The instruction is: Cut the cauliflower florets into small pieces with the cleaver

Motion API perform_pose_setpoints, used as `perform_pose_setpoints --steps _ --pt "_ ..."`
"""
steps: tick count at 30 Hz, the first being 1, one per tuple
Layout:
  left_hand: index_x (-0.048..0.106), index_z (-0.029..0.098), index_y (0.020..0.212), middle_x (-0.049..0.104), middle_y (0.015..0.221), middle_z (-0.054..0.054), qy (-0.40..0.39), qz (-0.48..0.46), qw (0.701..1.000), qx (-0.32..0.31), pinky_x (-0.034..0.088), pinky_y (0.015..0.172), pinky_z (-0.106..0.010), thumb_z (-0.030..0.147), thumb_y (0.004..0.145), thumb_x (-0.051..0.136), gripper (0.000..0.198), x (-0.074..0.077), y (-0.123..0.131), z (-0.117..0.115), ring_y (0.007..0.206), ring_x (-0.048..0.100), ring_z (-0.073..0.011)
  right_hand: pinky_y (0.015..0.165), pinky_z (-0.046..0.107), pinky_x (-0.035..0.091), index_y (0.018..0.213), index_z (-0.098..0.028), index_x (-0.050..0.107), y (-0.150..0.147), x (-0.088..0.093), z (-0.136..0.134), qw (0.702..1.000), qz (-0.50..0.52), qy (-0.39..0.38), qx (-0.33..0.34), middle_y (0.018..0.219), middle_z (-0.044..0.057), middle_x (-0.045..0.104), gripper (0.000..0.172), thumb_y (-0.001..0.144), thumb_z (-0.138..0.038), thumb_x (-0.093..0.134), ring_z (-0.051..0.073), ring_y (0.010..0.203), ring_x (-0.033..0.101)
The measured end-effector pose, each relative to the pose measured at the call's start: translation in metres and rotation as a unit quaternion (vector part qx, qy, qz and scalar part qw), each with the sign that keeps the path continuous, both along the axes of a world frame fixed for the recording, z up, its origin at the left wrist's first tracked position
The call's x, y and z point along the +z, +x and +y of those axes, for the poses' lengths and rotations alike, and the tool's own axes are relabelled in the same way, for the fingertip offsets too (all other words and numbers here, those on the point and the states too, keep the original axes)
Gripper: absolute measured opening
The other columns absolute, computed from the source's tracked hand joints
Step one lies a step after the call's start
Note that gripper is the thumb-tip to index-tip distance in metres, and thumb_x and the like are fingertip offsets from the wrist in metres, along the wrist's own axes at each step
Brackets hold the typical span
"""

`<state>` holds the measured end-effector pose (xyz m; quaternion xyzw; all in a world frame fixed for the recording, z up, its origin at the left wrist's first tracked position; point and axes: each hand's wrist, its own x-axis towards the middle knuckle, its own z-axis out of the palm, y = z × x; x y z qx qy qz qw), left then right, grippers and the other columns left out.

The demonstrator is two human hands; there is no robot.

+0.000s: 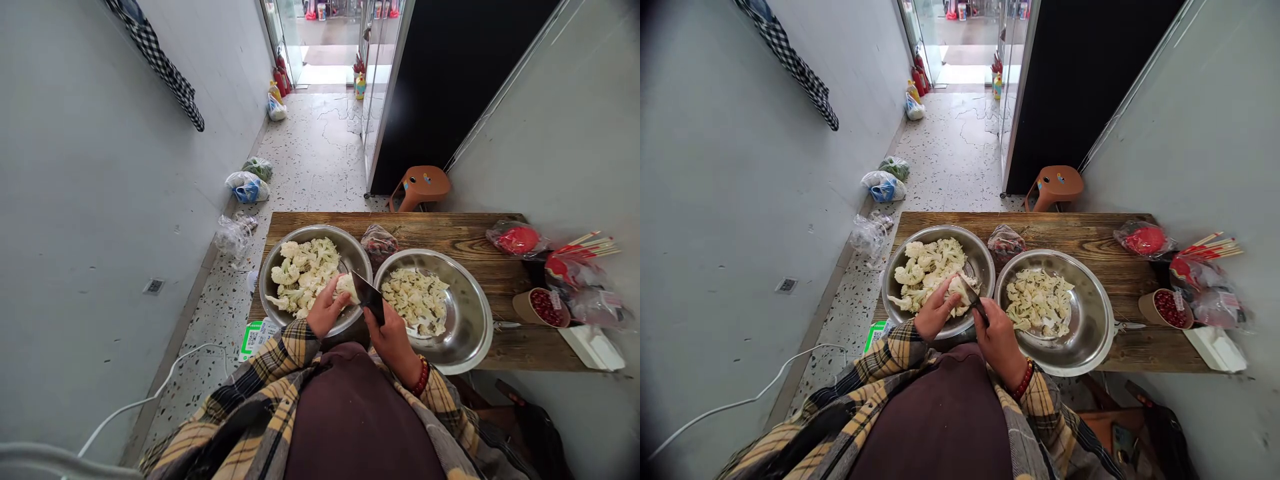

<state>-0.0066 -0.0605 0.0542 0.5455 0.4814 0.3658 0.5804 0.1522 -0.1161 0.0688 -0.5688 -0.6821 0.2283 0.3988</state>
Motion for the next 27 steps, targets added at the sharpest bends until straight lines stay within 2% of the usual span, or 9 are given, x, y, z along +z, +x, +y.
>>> perform_pose_setpoints --steps 2,4,8,12,15,17,21,27 --pt "0.049 0.016 0.127 0.062 0.113 -0.009 -0.035 -0.030 0.999 -0.008 0.049 0.086 -0.033 0.046 0.085 0.051 0.052 -0.005 0.004 -0.004 0.099 0.058 -0.0208 0.074 0.030 0.049 0.097 -0.020 0.054 -0.001 -0.001 0.002 1.000 0.000 0.005 -0.002 0.090 0.006 0.063 0.015 0.094 -0.026 0.040 0.019 0.083 0.060" --pt "0.048 0.015 0.127 0.062 0.112 -0.009 -0.041 -0.032 0.999 -0.004 0.050 0.082 -0.032 0.045 0.085 0.049 0.052 -0.006 0.007 -0.008 0.096 0.058 -0.0204 0.072 0.030 0.049 0.094 -0.021 0.054 0.000 -0.002 0.004 1.000 -0.005 0.001 0.003 0.088 0.005 0.062 0.015 0.094 -0.027 0.040 0.018 0.081 0.060" --pt "0.050 0.016 0.126 0.060 0.117 -0.010 -0.001 0.017 0.999 0.037 0.047 0.088 -0.033 0.043 0.082 0.055 0.052 -0.001 0.008 -0.008 0.102 0.055 -0.0213 0.069 0.029 0.048 0.092 -0.021 0.053 0.000 -0.006 0.006 1.000 -0.014 -0.013 -0.001 0.083 0.004 0.060 0.015 0.094 -0.027 0.039 0.018 0.077 0.058" --pt "0.048 0.016 0.128 0.062 0.111 -0.009 -0.044 0.000 0.999 0.019 0.051 0.079 -0.032 0.043 0.083 0.053 0.052 0.001 0.009 -0.008 0.092 0.058 -0.0199 0.071 0.031 0.049 0.094 -0.021 0.053 -0.002 -0.013 0.005 1.000 -0.013 0.001 -0.007 0.087 0.005 0.061 0.015 0.094 -0.028 0.040 0.019 0.080 0.060" --pt "0.049 0.017 0.128 0.061 0.116 -0.008 -0.042 0.009 0.999 0.031 0.050 0.084 -0.032 0.041 0.084 0.052 0.050 -0.002 0.010 -0.010 0.101 0.056 -0.0208 0.074 0.032 0.049 0.095 -0.021 0.055 -0.004 -0.019 0.006 1.000 -0.004 -0.003 -0.019 0.088 0.006 0.062 0.018 0.093 -0.031 0.040 0.020 0.082 0.061" --pt "0.048 0.018 0.128 0.060 0.118 -0.008 -0.036 0.012 0.999 0.037 0.049 0.087 -0.033 0.042 0.084 0.053 0.050 -0.005 0.010 -0.010 0.105 0.055 -0.0213 0.071 0.032 0.050 0.095 -0.020 0.057 -0.004 -0.021 0.006 0.998 0.014 -0.037 -0.040 0.086 0.007 0.064 0.022 0.092 -0.035 0.042 0.020 0.079 0.062" --pt "0.048 0.018 0.128 0.060 0.119 -0.008 -0.062 -0.021 0.998 0.014 0.050 0.082 -0.031 0.044 0.081 0.057 0.054 -0.015 0.007 -0.007 0.100 0.056 -0.0204 0.063 0.030 0.049 0.093 -0.015 0.061 0.000 -0.024 0.008 0.987 0.066 -0.121 -0.079 0.072 0.006 0.067 0.031 0.090 -0.042 0.045 0.021 0.067 0.063" --pt "0.053 0.018 0.125 0.063 0.114 -0.008 -0.101 -0.105 0.989 -0.038 0.049 0.077 -0.028 0.044 0.077 0.062 0.055 -0.023 0.000 0.002 0.092 0.058 -0.0185 0.055 0.027 0.046 0.075 -0.016 0.061 0.015 -0.022 0.014 0.989 0.066 -0.119 -0.056 0.066 0.005 0.066 0.034 0.087 -0.045 0.048 0.018 0.059 0.060"
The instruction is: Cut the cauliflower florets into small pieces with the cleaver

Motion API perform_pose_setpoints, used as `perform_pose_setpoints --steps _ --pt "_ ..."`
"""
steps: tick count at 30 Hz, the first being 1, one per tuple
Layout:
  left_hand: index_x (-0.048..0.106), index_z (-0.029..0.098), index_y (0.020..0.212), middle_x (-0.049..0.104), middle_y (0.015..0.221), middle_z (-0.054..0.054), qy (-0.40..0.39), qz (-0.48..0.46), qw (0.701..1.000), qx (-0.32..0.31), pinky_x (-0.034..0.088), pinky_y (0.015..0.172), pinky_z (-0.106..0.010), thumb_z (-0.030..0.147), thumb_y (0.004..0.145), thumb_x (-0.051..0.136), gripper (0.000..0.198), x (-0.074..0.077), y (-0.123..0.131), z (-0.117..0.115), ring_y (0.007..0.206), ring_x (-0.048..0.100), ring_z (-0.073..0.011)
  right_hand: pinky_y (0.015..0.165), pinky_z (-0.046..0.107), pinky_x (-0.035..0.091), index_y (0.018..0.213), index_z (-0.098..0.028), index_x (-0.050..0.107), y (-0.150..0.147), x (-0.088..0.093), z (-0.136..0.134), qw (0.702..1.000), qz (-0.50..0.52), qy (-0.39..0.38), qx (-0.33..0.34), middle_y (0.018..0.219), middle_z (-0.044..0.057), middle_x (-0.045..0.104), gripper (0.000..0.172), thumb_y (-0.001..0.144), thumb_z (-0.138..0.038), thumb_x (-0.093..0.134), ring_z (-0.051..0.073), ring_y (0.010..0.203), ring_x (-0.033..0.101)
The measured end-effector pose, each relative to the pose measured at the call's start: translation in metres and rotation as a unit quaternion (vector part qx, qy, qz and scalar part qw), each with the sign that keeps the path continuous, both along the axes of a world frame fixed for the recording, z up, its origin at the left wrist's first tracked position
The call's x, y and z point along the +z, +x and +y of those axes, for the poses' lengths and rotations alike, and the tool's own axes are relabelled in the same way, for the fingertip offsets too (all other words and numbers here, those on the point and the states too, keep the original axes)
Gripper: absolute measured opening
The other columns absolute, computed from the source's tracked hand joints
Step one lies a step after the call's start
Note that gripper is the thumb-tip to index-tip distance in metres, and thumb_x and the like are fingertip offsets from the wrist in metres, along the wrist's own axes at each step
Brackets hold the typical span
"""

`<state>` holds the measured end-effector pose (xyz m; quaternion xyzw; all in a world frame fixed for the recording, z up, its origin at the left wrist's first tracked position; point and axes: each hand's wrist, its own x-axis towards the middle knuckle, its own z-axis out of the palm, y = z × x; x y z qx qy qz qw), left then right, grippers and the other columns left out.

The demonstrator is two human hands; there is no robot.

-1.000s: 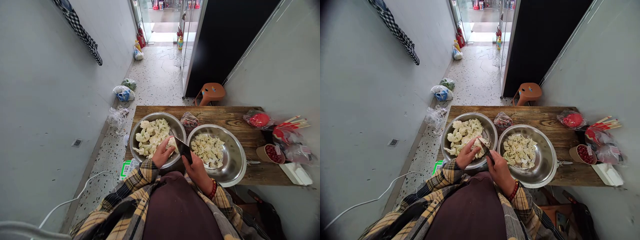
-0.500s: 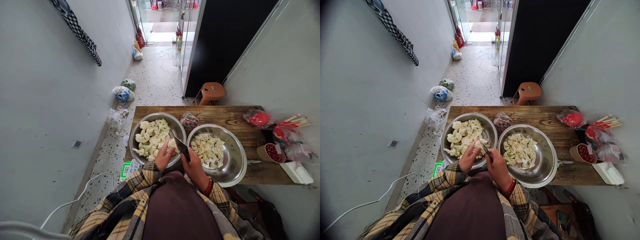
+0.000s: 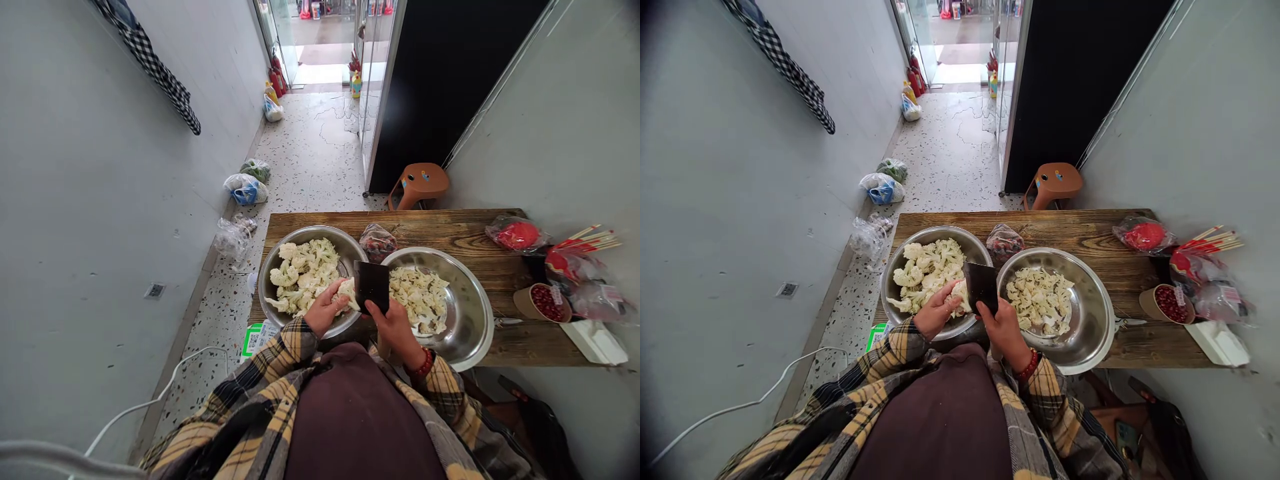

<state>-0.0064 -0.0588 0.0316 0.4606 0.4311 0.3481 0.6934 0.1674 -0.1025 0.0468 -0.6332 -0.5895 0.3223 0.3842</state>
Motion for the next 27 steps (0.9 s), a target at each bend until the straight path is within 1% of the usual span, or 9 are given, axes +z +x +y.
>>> perform_pose_setpoints --steps 3,6,9,13,16,18,22,25,27 --pt "0.055 0.019 0.125 0.063 0.113 -0.008 -0.012 -0.013 1.000 -0.019 0.048 0.072 -0.026 0.044 0.075 0.064 0.056 -0.001 0.000 0.002 0.091 0.058 -0.0185 0.053 0.026 0.044 0.070 -0.017 0.059 0.002 0.001 -0.001 0.999 -0.035 0.021 0.011 0.062 0.003 0.063 0.035 0.089 -0.044 0.047 0.017 0.056 0.058" --pt "0.056 0.018 0.124 0.064 0.110 -0.007 -0.026 -0.023 0.999 -0.012 0.048 0.071 -0.025 0.044 0.073 0.067 0.058 0.001 0.002 0.002 0.092 0.058 -0.0185 0.060 0.027 0.046 0.075 -0.018 0.060 0.005 0.000 -0.004 0.994 -0.080 0.065 0.024 0.069 0.005 0.064 0.033 0.091 -0.041 0.043 0.017 0.063 0.059" --pt "0.057 0.015 0.122 0.065 0.109 -0.009 -0.059 -0.045 0.997 -0.001 0.047 0.070 -0.026 0.043 0.070 0.071 0.060 0.007 0.000 0.000 0.089 0.059 -0.0185 0.062 0.031 0.048 0.077 -0.017 0.061 0.018 -0.002 -0.005 0.995 -0.088 0.049 -0.025 0.071 0.007 0.065 0.034 0.090 -0.044 0.044 0.020 0.066 0.061" --pt "0.057 0.015 0.118 0.064 0.110 -0.012 -0.121 -0.116 0.986 0.012 0.048 0.071 -0.027 0.038 0.069 0.074 0.056 0.018 -0.004 -0.001 0.089 0.062 -0.0190 0.059 0.032 0.051 0.077 -0.016 0.064 0.045 0.002 -0.003 0.991 0.058 -0.055 -0.112 0.069 0.006 0.068 0.036 0.082 -0.051 0.055 0.022 0.063 0.065" --pt "0.055 0.017 0.114 0.063 0.115 -0.012 -0.152 -0.152 0.976 0.018 0.049 0.065 -0.025 0.035 0.072 0.072 0.049 0.021 -0.003 0.003 0.091 0.064 -0.0195 0.061 0.033 0.054 0.090 -0.016 0.065 0.056 0.003 -0.001 0.966 0.206 -0.084 -0.130 0.087 0.007 0.071 0.036 0.079 -0.050 0.059 0.022 0.070 0.068" --pt "0.054 0.017 0.112 0.062 0.117 -0.013 -0.162 -0.159 0.974 0.024 0.049 0.059 -0.023 0.034 0.074 0.070 0.045 0.020 -0.002 0.007 0.089 0.065 -0.0190 0.060 0.033 0.055 0.095 -0.016 0.065 0.062 -0.002 -0.001 0.954 0.243 -0.088 -0.150 0.095 0.008 0.070 0.038 0.077 -0.050 0.061 0.023 0.072 0.068" --pt "0.053 0.016 0.115 0.061 0.117 -0.014 -0.168 -0.161 0.971 0.055 0.048 0.053 -0.020 0.034 0.075 0.069 0.047 0.019 0.000 0.011 0.084 0.065 -0.0172 0.056 0.034 0.052 0.089 -0.013 0.066 0.088 -0.029 -0.009 0.959 0.161 -0.114 -0.205 0.081 0.011 0.072 0.045 0.072 -0.055 0.062 0.025 0.066 0.068" --pt "0.051 0.017 0.120 0.060 0.120 -0.013 -0.165 -0.170 0.971 0.047 0.050 0.061 -0.022 0.030 0.071 0.072 0.054 0.021 -0.001 0.009 0.089 0.064 -0.0177 0.054 0.034 0.047 0.075 -0.014 0.065 0.112 -0.049 -0.020 0.967 0.031 -0.146 -0.207 0.061 0.010 0.068 0.045 0.073 -0.059 0.057 0.027 0.062 0.067" --pt "0.051 0.018 0.122 0.058 0.123 -0.013 -0.150 -0.166 0.974 0.038 0.051 0.068 -0.025 0.027 0.069 0.073 0.059 0.023 -0.001 0.008 0.093 0.063 -0.0181 0.054 0.034 0.045 0.072 -0.015 0.064 0.121 -0.053 -0.027 0.972 -0.023 -0.138 -0.191 0.054 0.009 0.066 0.045 0.073 -0.059 0.056 0.027 0.059 0.065"
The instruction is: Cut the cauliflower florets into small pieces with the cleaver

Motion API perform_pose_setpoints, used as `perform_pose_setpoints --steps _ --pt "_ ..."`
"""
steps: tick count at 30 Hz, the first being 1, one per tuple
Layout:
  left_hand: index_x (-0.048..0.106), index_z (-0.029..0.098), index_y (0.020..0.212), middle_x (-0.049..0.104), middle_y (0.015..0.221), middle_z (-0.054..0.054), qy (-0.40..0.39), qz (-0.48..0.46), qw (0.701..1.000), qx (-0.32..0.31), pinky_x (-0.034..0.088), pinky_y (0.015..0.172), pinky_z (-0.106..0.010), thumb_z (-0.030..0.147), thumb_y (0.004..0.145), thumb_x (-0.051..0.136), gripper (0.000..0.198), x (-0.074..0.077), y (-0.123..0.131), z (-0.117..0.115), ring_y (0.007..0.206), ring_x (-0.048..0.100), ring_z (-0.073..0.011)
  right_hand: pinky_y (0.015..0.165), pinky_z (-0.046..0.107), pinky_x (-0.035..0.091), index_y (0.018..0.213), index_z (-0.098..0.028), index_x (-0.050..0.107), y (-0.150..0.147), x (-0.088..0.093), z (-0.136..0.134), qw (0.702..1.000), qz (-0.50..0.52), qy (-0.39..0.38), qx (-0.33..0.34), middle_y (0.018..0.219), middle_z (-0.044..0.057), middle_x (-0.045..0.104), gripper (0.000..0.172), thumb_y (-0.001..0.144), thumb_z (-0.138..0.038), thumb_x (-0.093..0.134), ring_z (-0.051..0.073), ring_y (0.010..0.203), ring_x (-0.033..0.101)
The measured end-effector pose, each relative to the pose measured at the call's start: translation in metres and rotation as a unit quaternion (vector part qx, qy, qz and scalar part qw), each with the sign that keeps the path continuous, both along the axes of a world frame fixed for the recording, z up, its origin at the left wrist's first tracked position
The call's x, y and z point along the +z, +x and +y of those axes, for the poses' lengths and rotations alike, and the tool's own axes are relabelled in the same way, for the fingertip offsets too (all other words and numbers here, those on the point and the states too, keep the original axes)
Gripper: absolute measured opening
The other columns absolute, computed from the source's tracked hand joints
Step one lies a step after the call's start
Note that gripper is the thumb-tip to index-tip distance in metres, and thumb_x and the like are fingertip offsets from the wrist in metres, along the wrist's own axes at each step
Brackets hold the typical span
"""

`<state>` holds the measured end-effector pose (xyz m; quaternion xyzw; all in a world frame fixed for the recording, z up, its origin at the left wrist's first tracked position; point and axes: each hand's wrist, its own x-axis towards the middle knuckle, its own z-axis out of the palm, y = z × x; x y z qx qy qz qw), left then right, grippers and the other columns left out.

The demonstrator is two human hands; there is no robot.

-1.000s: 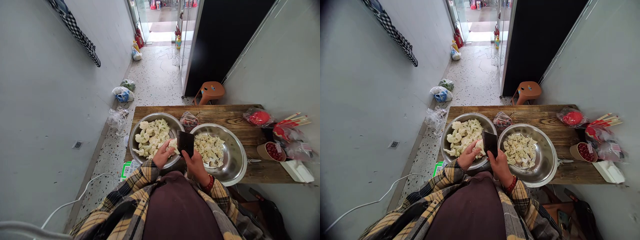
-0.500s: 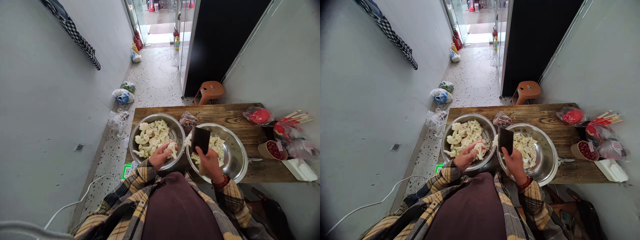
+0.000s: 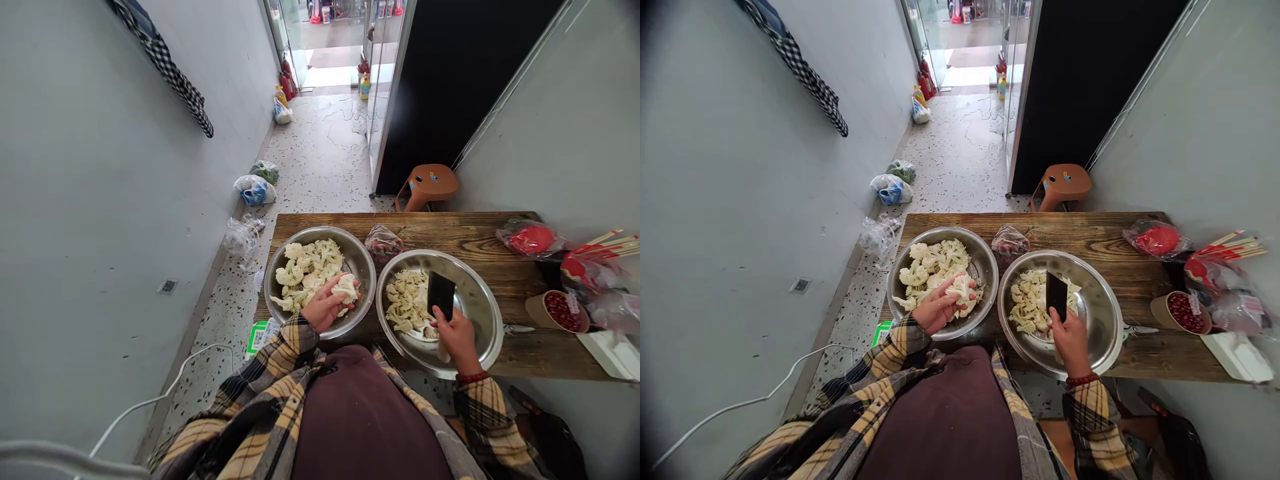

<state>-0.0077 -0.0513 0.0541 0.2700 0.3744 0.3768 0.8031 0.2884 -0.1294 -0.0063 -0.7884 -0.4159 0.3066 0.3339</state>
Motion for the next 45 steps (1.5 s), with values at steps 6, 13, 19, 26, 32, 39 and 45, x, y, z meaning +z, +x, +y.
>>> perform_pose_setpoints --steps 6,13,19,26,32,39,45 --pt "0.050 0.018 0.128 0.059 0.117 -0.010 0.089 0.096 0.991 0.027 0.048 0.063 -0.022 0.029 0.066 0.074 0.068 -0.003 0.005 0.001 0.083 0.057 -0.0139 0.048 0.031 0.044 0.070 -0.017 0.064 -0.040 0.034 0.002 0.997 0.060 0.044 0.014 0.054 0.008 0.066 0.044 0.078 -0.059 0.054 0.022 0.050 0.061" --pt "0.056 0.013 0.120 0.064 0.089 -0.006 0.123 0.201 0.971 0.025 0.038 0.046 -0.018 0.042 0.071 0.069 0.058 0.000 0.000 0.003 0.062 0.051 -0.0094 0.049 0.028 0.043 0.066 -0.020 0.060 -0.099 0.070 0.013 0.969 0.003 0.152 0.194 0.057 0.003 0.063 0.035 0.087 -0.046 0.049 0.017 0.050 0.056" --pt "0.061 0.014 0.106 0.063 0.090 -0.005 0.117 0.201 0.972 0.013 0.053 0.062 -0.025 0.047 0.071 0.068 0.048 0.006 -0.007 -0.002 0.076 0.058 -0.0137 0.050 0.026 0.042 0.074 -0.020 0.062 -0.120 0.083 0.015 0.939 -0.050 0.210 0.269 0.058 0.002 0.060 0.030 0.091 -0.038 0.045 0.015 0.051 0.054" --pt "0.062 0.012 0.099 0.058 0.076 -0.002 0.153 0.214 0.965 -0.017 0.045 0.050 -0.021 0.043 0.071 0.068 0.042 0.010 -0.011 -0.003 0.056 0.050 -0.0082 0.053 0.026 0.041 0.077 -0.020 0.062 -0.129 0.084 0.014 0.931 -0.074 0.217 0.283 0.062 0.003 0.061 0.029 0.093 -0.034 0.042 0.016 0.054 0.055" --pt "0.056 0.011 0.116 0.055 0.072 0.001 0.179 0.253 0.950 -0.035 0.037 0.045 -0.021 0.041 0.073 0.064 0.053 0.010 -0.016 -0.003 0.048 0.040 -0.0059 0.057 0.029 0.046 0.087 -0.020 0.063 -0.132 0.082 0.010 0.921 -0.092 0.212 0.313 0.066 0.004 0.062 0.027 0.094 -0.033 0.040 0.018 0.059 0.059" --pt "0.063 0.013 0.094 0.052 0.062 0.003 0.219 0.313 0.923 -0.034 0.035 0.048 -0.022 0.041 0.077 0.056 0.034 0.009 -0.015 -0.007 0.049 0.040 -0.0083 0.076 0.033 0.052 0.107 -0.020 0.059 -0.141 0.077 0.007 0.913 -0.116 0.228 0.319 0.088 0.008 0.066 0.025 0.094 -0.027 0.039 0.022 0.087 0.065" --pt "0.064 0.016 0.099 0.057 0.064 0.002 0.256 0.393 0.883 -0.023 0.041 0.054 -0.021 0.030 0.077 0.055 0.027 0.011 -0.015 -0.012 0.057 0.048 -0.0106 0.082 0.033 0.053 0.117 -0.020 0.056 -0.148 0.076 0.009 0.909 -0.109 0.234 0.328 0.110 0.010 0.061 0.028 0.094 -0.022 0.040 0.020 0.099 0.062"
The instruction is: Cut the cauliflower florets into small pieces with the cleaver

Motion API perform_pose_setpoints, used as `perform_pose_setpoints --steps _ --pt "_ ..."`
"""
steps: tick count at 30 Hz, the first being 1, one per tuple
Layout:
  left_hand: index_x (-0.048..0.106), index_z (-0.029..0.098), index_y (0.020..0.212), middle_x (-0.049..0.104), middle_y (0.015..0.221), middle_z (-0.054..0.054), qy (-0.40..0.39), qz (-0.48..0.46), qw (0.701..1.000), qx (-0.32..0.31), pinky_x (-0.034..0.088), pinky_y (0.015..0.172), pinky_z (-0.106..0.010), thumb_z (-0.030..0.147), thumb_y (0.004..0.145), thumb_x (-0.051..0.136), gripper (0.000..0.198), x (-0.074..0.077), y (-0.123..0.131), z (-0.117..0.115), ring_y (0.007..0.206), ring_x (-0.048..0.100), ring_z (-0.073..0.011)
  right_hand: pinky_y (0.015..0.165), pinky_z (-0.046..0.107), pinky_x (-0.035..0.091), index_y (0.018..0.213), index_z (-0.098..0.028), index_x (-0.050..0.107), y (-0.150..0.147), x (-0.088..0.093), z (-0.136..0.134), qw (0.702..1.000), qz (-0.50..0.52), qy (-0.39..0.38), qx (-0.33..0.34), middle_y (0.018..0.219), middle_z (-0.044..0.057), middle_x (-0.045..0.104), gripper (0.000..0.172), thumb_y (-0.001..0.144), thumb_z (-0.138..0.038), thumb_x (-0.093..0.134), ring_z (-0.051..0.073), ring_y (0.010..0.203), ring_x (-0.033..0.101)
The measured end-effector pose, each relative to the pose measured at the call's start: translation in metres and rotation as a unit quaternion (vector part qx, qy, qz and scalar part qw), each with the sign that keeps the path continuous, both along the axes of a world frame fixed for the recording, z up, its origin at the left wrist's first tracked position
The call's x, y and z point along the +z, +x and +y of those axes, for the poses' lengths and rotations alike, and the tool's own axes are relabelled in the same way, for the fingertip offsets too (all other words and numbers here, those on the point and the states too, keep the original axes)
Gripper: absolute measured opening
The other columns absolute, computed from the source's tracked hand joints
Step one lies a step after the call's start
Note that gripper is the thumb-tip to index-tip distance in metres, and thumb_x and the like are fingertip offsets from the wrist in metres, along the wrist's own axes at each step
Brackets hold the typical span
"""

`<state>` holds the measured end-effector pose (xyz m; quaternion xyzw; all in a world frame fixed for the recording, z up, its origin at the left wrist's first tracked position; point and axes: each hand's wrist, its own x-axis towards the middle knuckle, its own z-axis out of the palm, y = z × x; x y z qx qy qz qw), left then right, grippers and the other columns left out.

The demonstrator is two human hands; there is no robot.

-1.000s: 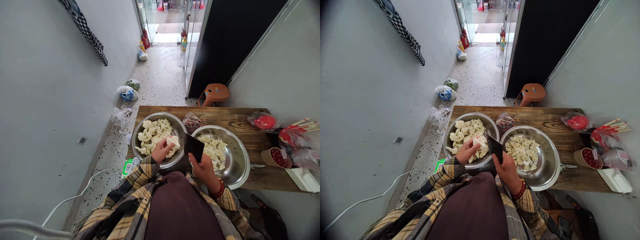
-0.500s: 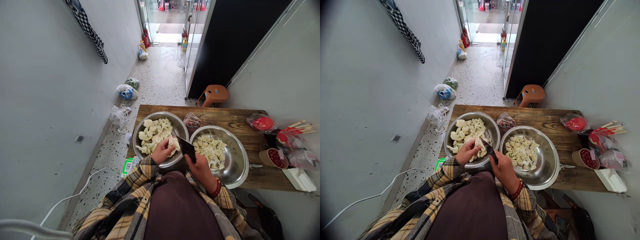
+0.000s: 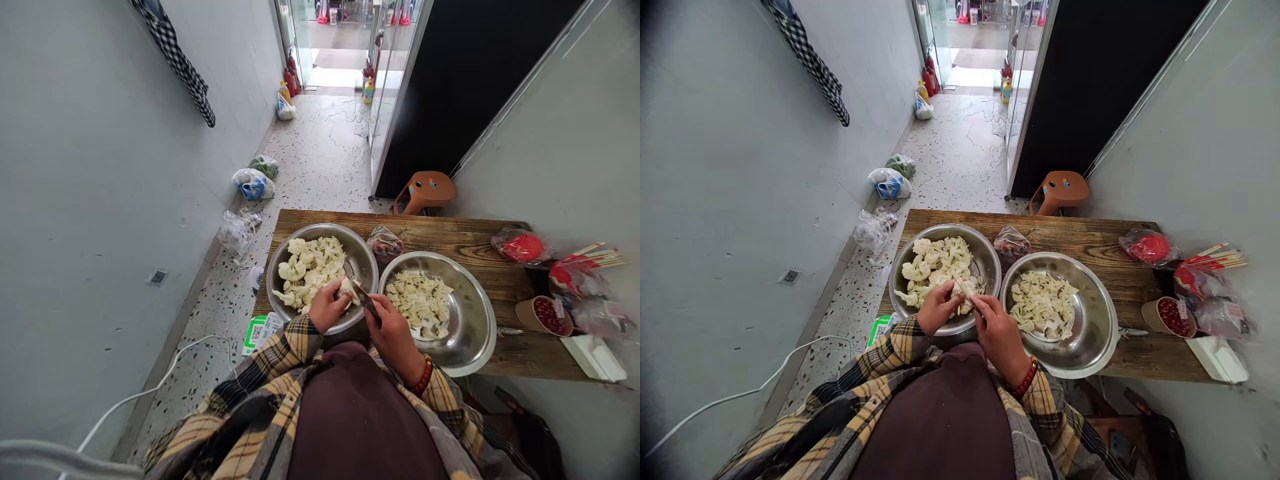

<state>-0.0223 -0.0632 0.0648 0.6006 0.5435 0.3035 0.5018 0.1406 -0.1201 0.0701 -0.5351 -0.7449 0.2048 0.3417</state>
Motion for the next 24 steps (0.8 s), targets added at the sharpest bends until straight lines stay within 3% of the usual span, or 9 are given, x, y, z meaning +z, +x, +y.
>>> perform_pose_setpoints --steps 4,7,12,16,24 --pt "0.064 0.016 0.093 0.056 0.062 0.003 0.011 0.038 0.999 -0.006 0.042 0.056 -0.020 0.025 0.078 0.053 0.021 0.002 -0.001 0.000 0.059 0.050 -0.0110 0.079 0.034 0.054 0.116 -0.019 0.056 -0.003 -0.002 0.002 1.000 -0.012 -0.014 -0.002 0.107 0.010 0.060 0.027 0.093 -0.021 0.041 0.021 0.094 0.062" --pt "0.063 0.016 0.093 0.054 0.063 0.003 -0.015 0.008 0.999 -0.030 0.041 0.053 -0.021 0.029 0.079 0.050 0.023 0.002 -0.002 0.000 0.054 0.046 -0.0098 0.079 0.035 0.054 0.113 -0.020 0.056 -0.002 -0.004 0.004 1.000 0.007 -0.021 0.005 0.104 0.010 0.059 0.025 0.094 -0.022 0.042 0.021 0.092 0.061" --pt "0.061 0.014 0.085 0.052 0.065 0.002 -0.055 -0.051 0.995 -0.072 0.040 0.051 -0.021 0.034 0.080 0.050 0.024 -0.002 -0.002 0.001 0.054 0.044 -0.0093 0.093 0.037 0.050 0.124 -0.022 0.050 0.004 -0.001 0.009 0.998 0.041 -0.024 0.045 0.118 0.010 0.055 0.032 0.094 -0.022 0.041 0.021 0.110 0.056" --pt "0.063 0.015 0.097 0.060 0.077 0.000 -0.023 -0.045 0.995 -0.087 0.041 0.056 -0.021 0.028 0.077 0.052 0.027 -0.007 -0.003 0.003 0.060 0.046 -0.0099 0.096 0.038 0.048 0.131 -0.023 0.045 0.006 0.001 0.009 0.996 0.034 -0.042 0.068 0.125 0.009 0.053 0.037 0.095 -0.021 0.039 0.020 0.115 0.053" --pt "0.063 0.015 0.090 0.052 0.067 0.003 -0.077 -0.102 0.988 -0.084 0.037 0.052 -0.019 0.028 0.076 0.054 0.022 -0.007 0.002 0.001 0.056 0.042 -0.0084 0.086 0.037 0.050 0.112 -0.019 0.055 -0.001 -0.014 0.009 0.998 0.050 -0.041 0.011 0.104 0.010 0.059 0.025 0.095 -0.027 0.039 0.021 0.098 0.058"
